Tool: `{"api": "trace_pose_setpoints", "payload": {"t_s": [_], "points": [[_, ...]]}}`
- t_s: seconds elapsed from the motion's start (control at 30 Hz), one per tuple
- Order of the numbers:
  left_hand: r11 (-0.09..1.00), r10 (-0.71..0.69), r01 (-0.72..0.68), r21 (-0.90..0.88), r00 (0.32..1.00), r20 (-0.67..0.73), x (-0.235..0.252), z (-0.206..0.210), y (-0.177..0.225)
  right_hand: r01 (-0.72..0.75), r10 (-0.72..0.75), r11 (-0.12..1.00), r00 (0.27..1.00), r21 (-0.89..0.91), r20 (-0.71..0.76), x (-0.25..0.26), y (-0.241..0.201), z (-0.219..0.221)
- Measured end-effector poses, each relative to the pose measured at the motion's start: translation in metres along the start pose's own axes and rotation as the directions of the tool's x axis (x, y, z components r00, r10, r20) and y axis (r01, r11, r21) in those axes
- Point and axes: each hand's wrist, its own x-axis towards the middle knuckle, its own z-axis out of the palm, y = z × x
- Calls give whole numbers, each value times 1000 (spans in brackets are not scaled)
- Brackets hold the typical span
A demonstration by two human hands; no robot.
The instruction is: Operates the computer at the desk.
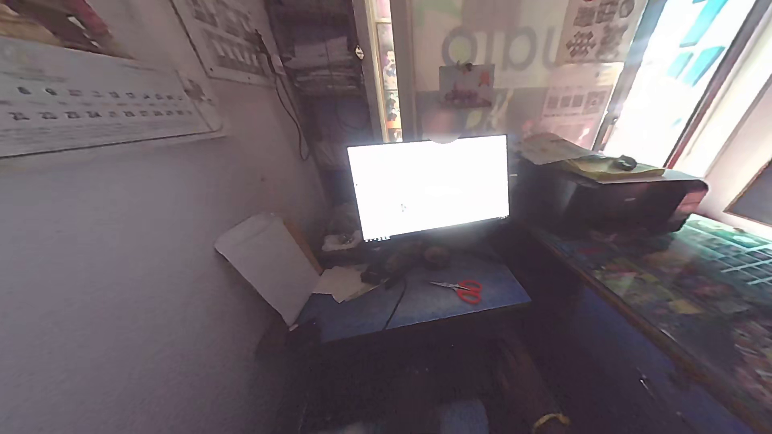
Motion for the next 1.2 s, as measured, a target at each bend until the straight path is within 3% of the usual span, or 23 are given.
{"api": "trace_pose_setpoints", "payload": {"t_s": [0.07,0.1,0.17,0.3,0.53,0.77,0.83,0.97,1.03,1.2], "points": [[999,16,-18,35,997,75,-1,-2,1,-5,5,1000,1000,-6,24,1,0,-2],[998,51,-52,37,998,25,0,12,-8,-13,13,1000,999,-4,44,2,-1,-3],[987,160,-156,34,966,-202,4,61,-37,-29,29,1000,997,1,71,4,-2,-4],[976,220,-213,52,945,-241,7,75,-47,-41,41,999,995,-3,96,4,-2,-5],[998,44,-52,-44,985,-168,7,54,-35,-79,81,997,993,-27,90,7,-9,-12],[980,61,-123,-155,933,-354,4,67,-46,-155,164,984,980,-87,110,10,-1,-2],[984,41,-87,-153,959,-281,3,49,-35,-159,167,984,980,-83,110,10,-1,-2],[1000,1,-1,-10,1000,15,1,-3,0,-174,173,985,973,-6,150,12,-9,-11],[1000,19,-19,-5,1000,6,2,3,-3,-141,137,990,977,15,163,12,-10,-10],[990,143,-141,24,980,-141,8,65,-44,-14,16,1000,995,-23,102,6,-5,-2]]}}
